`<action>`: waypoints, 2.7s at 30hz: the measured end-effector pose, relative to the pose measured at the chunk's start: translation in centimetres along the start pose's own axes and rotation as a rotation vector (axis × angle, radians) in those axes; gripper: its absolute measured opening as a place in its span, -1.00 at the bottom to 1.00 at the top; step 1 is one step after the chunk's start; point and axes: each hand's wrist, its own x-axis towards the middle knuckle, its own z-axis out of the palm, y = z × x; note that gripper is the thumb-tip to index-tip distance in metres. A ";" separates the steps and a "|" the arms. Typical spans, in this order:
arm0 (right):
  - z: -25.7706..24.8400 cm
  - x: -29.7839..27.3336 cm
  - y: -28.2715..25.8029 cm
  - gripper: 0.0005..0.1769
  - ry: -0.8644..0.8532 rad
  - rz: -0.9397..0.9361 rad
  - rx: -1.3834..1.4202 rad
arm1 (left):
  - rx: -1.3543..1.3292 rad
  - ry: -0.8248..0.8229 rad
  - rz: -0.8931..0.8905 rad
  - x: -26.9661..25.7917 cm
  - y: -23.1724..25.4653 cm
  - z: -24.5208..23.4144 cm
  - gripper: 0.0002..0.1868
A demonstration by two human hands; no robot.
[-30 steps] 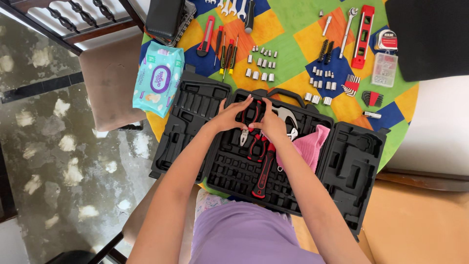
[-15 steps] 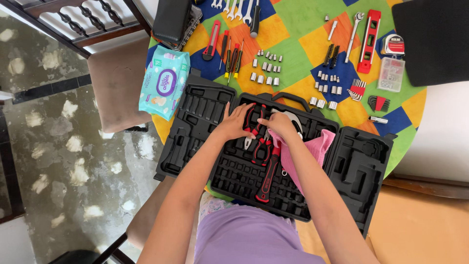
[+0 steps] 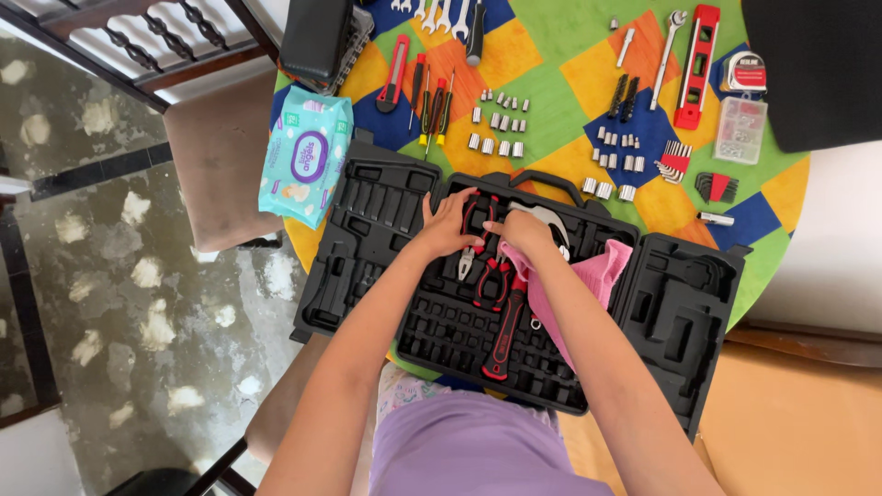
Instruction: The person cleans various tools from a toolkit by wiping them with a pink cloth and then places them back into their respective slots in the toolkit.
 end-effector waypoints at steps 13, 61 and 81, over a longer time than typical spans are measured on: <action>-1.8 -5.4 -1.4 -0.30 0.015 -0.073 0.256 | 0.008 -0.048 0.035 -0.7 0.3 -1.2 0.04; -3.7 -30.4 3.3 -0.22 0.188 -0.472 2.087 | -0.873 -0.350 0.246 -18.2 19.2 3.3 -0.25; 1.1 -28.1 -3.9 -0.54 -0.443 -1.175 2.531 | 0.004 0.608 -0.001 7.1 -5.2 -13.0 -0.88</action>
